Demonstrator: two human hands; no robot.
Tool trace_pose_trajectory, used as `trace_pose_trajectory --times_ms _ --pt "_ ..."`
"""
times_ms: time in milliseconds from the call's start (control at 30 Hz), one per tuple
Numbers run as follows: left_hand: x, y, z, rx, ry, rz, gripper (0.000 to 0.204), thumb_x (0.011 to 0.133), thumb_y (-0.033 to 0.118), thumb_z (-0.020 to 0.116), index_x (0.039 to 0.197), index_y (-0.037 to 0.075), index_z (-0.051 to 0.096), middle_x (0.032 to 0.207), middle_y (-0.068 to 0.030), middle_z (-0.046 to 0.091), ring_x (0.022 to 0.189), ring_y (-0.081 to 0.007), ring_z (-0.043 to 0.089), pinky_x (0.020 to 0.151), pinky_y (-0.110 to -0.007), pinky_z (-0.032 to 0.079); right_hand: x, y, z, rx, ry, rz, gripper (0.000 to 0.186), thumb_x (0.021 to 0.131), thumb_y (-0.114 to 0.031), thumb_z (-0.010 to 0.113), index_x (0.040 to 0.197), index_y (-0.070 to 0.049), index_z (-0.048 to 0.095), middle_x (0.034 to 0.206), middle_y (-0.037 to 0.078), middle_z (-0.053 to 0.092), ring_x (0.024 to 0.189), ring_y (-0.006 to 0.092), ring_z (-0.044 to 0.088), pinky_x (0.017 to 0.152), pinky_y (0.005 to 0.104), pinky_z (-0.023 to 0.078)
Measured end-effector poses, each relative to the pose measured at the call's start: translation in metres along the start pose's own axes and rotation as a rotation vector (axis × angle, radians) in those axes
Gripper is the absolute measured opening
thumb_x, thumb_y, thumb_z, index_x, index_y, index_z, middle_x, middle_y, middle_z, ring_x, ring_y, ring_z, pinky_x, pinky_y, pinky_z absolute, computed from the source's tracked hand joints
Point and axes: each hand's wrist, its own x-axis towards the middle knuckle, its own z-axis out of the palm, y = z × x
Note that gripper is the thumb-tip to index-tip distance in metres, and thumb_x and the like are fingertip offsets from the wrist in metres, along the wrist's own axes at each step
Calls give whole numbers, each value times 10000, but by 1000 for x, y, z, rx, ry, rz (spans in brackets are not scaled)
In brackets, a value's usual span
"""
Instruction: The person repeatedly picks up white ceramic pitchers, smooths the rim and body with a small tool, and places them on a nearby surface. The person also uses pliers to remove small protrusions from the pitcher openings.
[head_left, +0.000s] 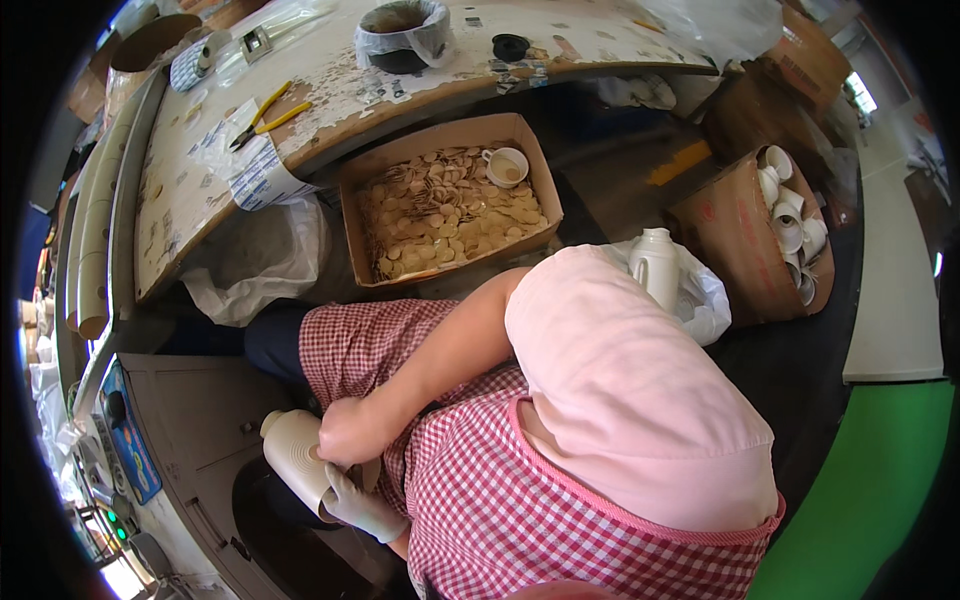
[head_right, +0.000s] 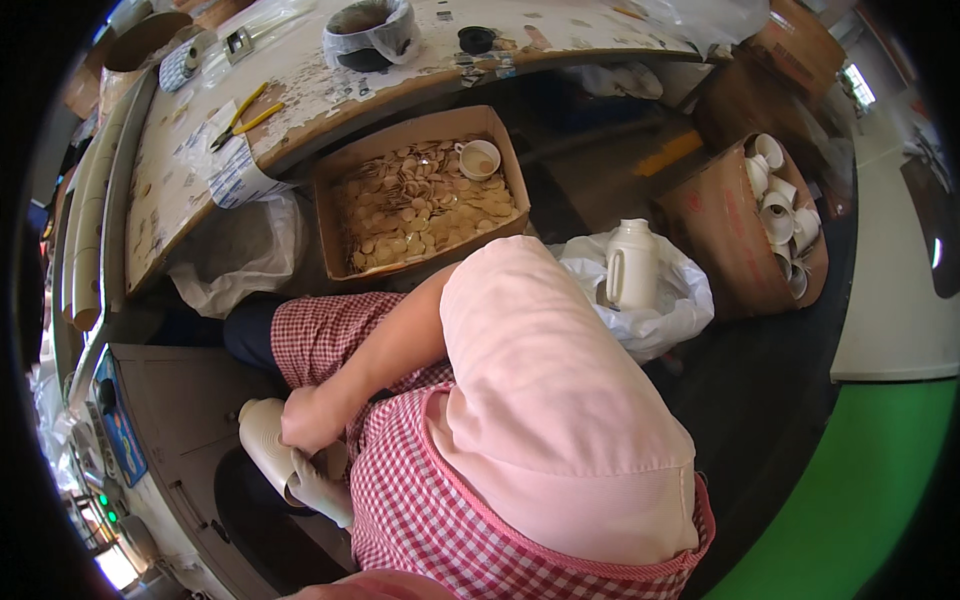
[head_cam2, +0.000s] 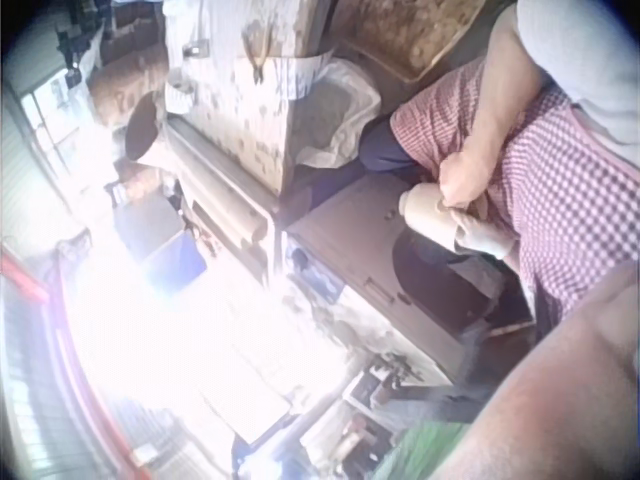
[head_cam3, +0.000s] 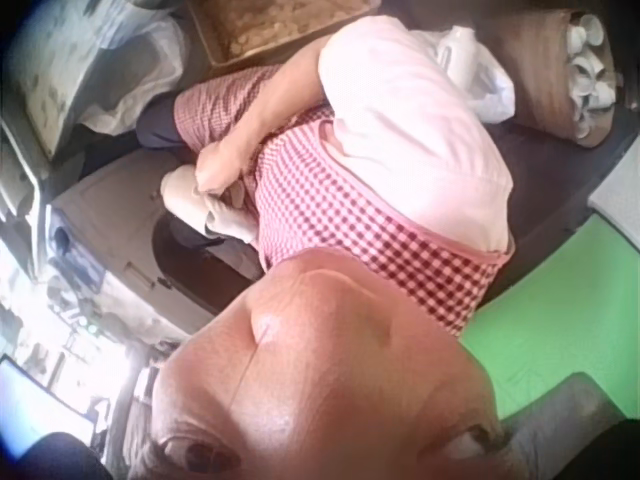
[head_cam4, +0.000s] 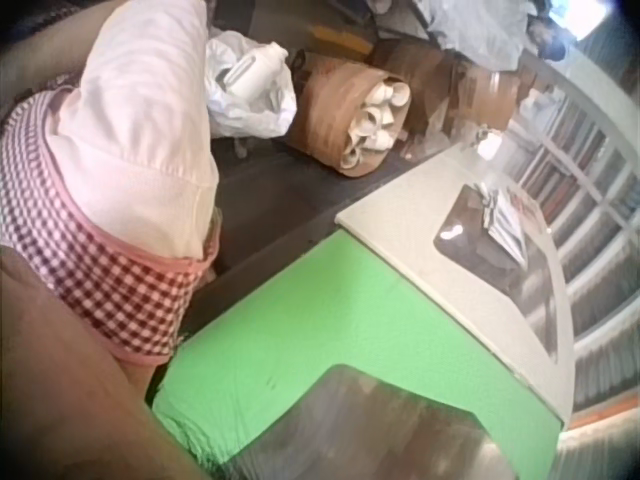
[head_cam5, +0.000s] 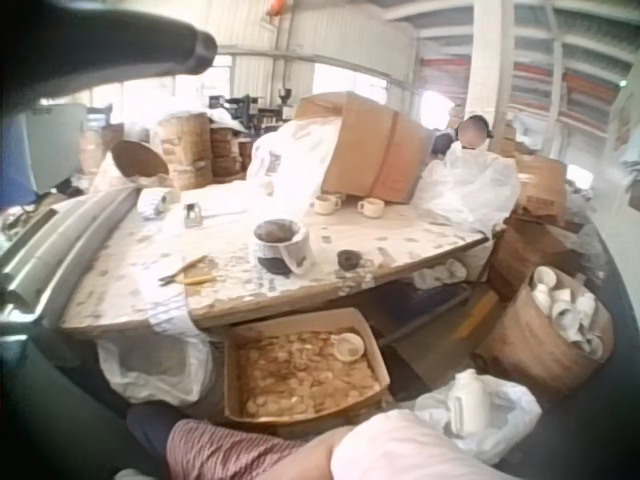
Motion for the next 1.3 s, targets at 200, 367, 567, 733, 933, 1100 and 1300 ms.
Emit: trace_pose_trajectory --times_ms 200,367,567,733,933,1100,1300 --pt "6 26 -2 -575 25 -208 397 1091 213 525 1275 -118 644 1099 -172 705 905 -263 741 713 -366 639 0 24 -16 196 65 -85 239 877 -201 598 1064 -130 729 870 174 747 824 390 740 700 516 585" --pt "2 8 -2 -748 194 -334 247 1039 209 641 1051 -35 681 969 -77 699 841 -110 657 734 -270 553 -3 25 -14 639 -42 99 395 1028 -176 493 1403 -169 618 935 223 743 810 364 743 698 473 587" --pt "1 26 2 -886 160 -311 381 1022 170 654 1319 -65 619 1159 -134 732 985 -186 736 866 -318 614 -5 16 -34 588 -99 165 414 1098 -155 507 1507 -169 576 1028 95 740 712 112 596 712 286 522" --pt "7 37 -4 -818 171 -451 382 1022 161 650 1331 -61 609 1175 -145 725 988 -191 740 834 -315 627 -6 19 -39 512 -129 85 440 1086 -188 536 1523 -242 545 873 247 709 721 335 726 694 417 567" --pt "5 38 -2 -849 192 -453 370 1019 158 656 1317 -59 620 1175 -147 724 978 -191 739 830 -314 624 -9 16 -35 332 -104 78 443 1072 -114 551 1508 -190 565 856 198 710 656 266 672 659 373 547" --pt "8 35 7 -764 210 -399 336 1018 161 655 1236 -95 649 1095 -149 739 929 -180 736 778 -298 607 -13 9 -32 33 -3 -5 508 996 -56 578 1490 -178 567 782 180 692 660 335 689 627 445 552" --pt "17 25 30 -449 248 -415 311 1013 156 634 1083 -144 675 949 -151 752 805 -171 726 656 -283 577 -4 4 -22 -193 -107 61 639 858 24 576 1475 -140 566 760 153 700 659 341 696 614 465 557"
